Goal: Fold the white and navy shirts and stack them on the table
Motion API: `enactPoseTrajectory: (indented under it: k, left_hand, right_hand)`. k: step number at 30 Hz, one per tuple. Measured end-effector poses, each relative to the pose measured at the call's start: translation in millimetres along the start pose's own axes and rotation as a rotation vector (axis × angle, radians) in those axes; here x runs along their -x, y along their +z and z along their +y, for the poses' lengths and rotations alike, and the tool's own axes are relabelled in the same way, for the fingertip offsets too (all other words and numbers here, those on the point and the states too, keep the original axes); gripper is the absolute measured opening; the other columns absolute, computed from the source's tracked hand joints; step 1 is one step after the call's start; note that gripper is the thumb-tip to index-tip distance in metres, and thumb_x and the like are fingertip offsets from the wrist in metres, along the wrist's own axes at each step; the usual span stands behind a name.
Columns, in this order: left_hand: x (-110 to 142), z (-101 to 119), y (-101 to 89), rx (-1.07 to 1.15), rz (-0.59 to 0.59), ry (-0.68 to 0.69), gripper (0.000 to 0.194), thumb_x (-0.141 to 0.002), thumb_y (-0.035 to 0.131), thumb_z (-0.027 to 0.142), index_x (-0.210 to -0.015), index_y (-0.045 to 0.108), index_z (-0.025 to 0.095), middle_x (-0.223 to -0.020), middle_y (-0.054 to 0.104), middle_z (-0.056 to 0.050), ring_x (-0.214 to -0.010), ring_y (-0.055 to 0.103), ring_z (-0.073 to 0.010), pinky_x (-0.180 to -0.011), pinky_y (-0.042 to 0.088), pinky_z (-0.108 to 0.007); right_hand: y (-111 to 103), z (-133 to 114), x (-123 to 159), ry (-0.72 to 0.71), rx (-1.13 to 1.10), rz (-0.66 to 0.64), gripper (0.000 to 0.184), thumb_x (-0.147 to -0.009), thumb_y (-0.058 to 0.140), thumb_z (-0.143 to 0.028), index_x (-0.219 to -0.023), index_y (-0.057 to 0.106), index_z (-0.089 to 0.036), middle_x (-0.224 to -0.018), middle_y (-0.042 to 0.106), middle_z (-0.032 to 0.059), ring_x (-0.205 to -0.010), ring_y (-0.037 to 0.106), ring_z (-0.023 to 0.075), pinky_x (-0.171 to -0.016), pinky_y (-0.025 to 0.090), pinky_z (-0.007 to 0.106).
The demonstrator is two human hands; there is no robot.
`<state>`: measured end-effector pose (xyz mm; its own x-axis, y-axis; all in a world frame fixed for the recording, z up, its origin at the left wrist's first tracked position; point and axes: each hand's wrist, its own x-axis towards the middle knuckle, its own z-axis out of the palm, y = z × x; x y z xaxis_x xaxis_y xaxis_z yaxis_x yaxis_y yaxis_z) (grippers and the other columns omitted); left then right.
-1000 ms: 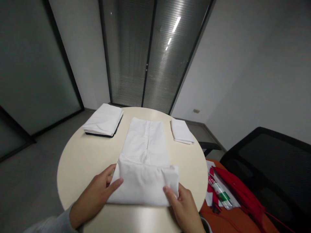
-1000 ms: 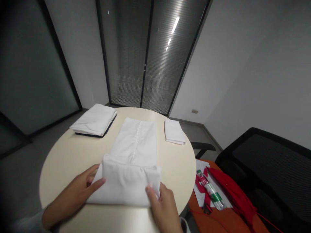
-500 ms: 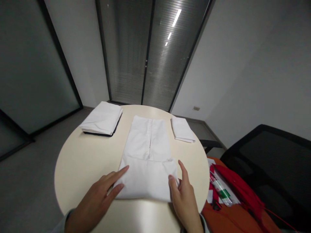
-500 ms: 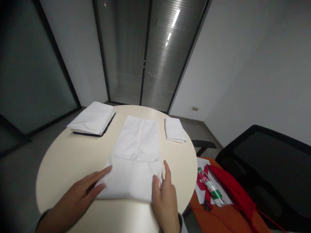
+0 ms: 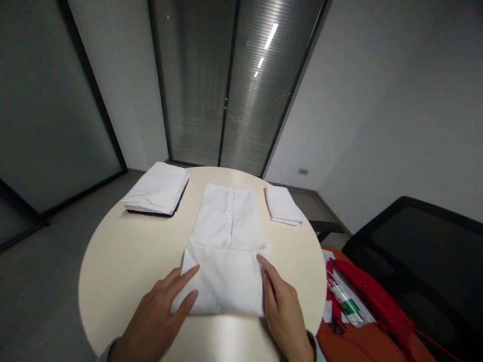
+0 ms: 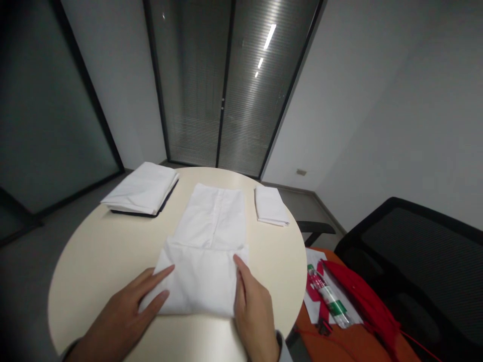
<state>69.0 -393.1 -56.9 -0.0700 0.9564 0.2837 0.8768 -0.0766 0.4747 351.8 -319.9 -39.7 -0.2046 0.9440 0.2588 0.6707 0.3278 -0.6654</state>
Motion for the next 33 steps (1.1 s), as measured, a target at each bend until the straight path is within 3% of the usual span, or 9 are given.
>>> enactPoseTrajectory:
  k: [4, 11, 14, 17, 20, 23, 27, 30, 33]
  left_hand:
    - [-1, 3, 5.2, -0.096, 0.009, -0.014, 0.045, -0.103, 0.046, 0.048, -0.139, 0.068, 0.032, -0.136, 0.071, -0.007, -0.123, 0.069, -0.0297, -0.102, 0.058, -0.05]
    - [-4, 10, 10.9, -0.13, 0.022, -0.002, 0.039, -0.102, 0.047, 0.039, -0.131, 0.072, 0.031, -0.127, 0.074, -0.006, -0.111, 0.072, -0.028, -0.095, 0.059, -0.047]
    - [-10, 13, -7.4, -0.158, 0.136, 0.078, 0.035, -0.101, 0.051, 0.038, -0.127, 0.073, 0.03, -0.13, 0.07, -0.008, -0.111, 0.069, -0.0294, -0.09, 0.057, -0.048]
    - [-25, 19, -38.8, -0.207, 0.251, 0.221, 0.035, -0.1, 0.054, 0.038, -0.13, 0.069, 0.028, -0.146, 0.061, -0.01, -0.128, 0.058, -0.0338, -0.1, 0.049, -0.053]
    - [-51, 31, -57.6, -0.198, 0.109, 0.438, 0.041, -0.102, 0.056, 0.039, -0.141, 0.059, 0.03, -0.155, 0.054, -0.006, -0.14, 0.05, -0.0299, -0.113, 0.04, -0.05]
    - [-78, 42, -47.8, -0.179, -0.154, 0.605, 0.055, -0.101, 0.06, 0.045, -0.152, 0.048, 0.029, -0.159, 0.052, -0.005, -0.146, 0.045, -0.0292, -0.12, 0.034, -0.05]
    - [-96, 42, -14.2, -0.145, -0.365, 0.642, 0.058, -0.101, 0.061, 0.05, -0.153, 0.048, 0.028, -0.158, 0.053, -0.006, -0.148, 0.043, -0.0312, -0.123, 0.032, -0.054]
    - [-94, 32, 1.8, -0.114, -0.398, 0.626, 0.056, -0.102, 0.059, 0.048, -0.154, 0.046, 0.031, -0.157, 0.054, -0.005, -0.148, 0.045, -0.0299, -0.123, 0.034, -0.053]
    - [-89, 23, 5.5, -0.117, -0.388, 0.633, 0.06, -0.102, 0.06, 0.042, -0.158, 0.04, 0.032, -0.162, 0.047, -0.003, -0.151, 0.041, -0.0291, -0.125, 0.031, -0.053]
  right_hand:
    - [0, 2, -2, 0.064, 0.064, -0.068, 0.05, -0.107, 0.03, -0.041, -0.14, 0.062, -0.02, -0.129, 0.074, 0.0112, -0.115, 0.073, 0.0291, -0.1, 0.057, 0.048]
    - [2, -4, -3, 0.096, 0.128, -0.067, 0.049, -0.105, 0.034, -0.043, -0.14, 0.06, -0.021, -0.136, 0.07, 0.0092, -0.122, 0.069, 0.0296, -0.103, 0.055, 0.05]
    - [-2, -5, 0, 0.052, 0.178, -0.079, 0.047, -0.104, 0.039, -0.041, -0.143, 0.057, -0.021, -0.137, 0.069, 0.0099, -0.123, 0.068, 0.0292, -0.103, 0.056, 0.049]
    - [-19, -11, 0, -0.042, 0.295, -0.13, 0.045, -0.104, 0.042, -0.039, -0.144, 0.055, -0.023, -0.13, 0.069, 0.0124, -0.107, 0.073, 0.0293, -0.09, 0.062, 0.048]
    - [-37, -25, -8, -0.171, 0.438, -0.004, 0.045, -0.102, 0.048, -0.041, -0.143, 0.057, -0.024, -0.136, 0.061, 0.0176, -0.104, 0.07, 0.0321, -0.088, 0.062, 0.053]
    - [-39, -43, -23, -0.35, 0.474, 0.118, 0.05, -0.102, 0.052, -0.039, -0.149, 0.052, -0.021, -0.149, 0.053, 0.0189, -0.13, 0.057, 0.0371, -0.106, 0.053, 0.059]
    - [-18, -51, -39, -0.577, 0.428, -0.166, 0.058, -0.104, 0.055, -0.037, -0.157, 0.042, -0.018, -0.161, 0.046, 0.0113, -0.151, 0.039, 0.0321, -0.124, 0.036, 0.056]
    - [-3, -38, -40, -0.587, 0.415, -0.361, 0.067, -0.104, 0.056, -0.043, -0.162, 0.033, -0.019, -0.166, 0.039, 0.0083, -0.154, 0.034, 0.0303, -0.128, 0.03, 0.056]
    - [4, -21, -36, -0.548, 0.431, -0.421, 0.073, -0.102, 0.059, -0.04, -0.164, 0.027, -0.019, -0.17, 0.03, 0.0095, -0.157, 0.028, 0.0303, -0.128, 0.029, 0.055]
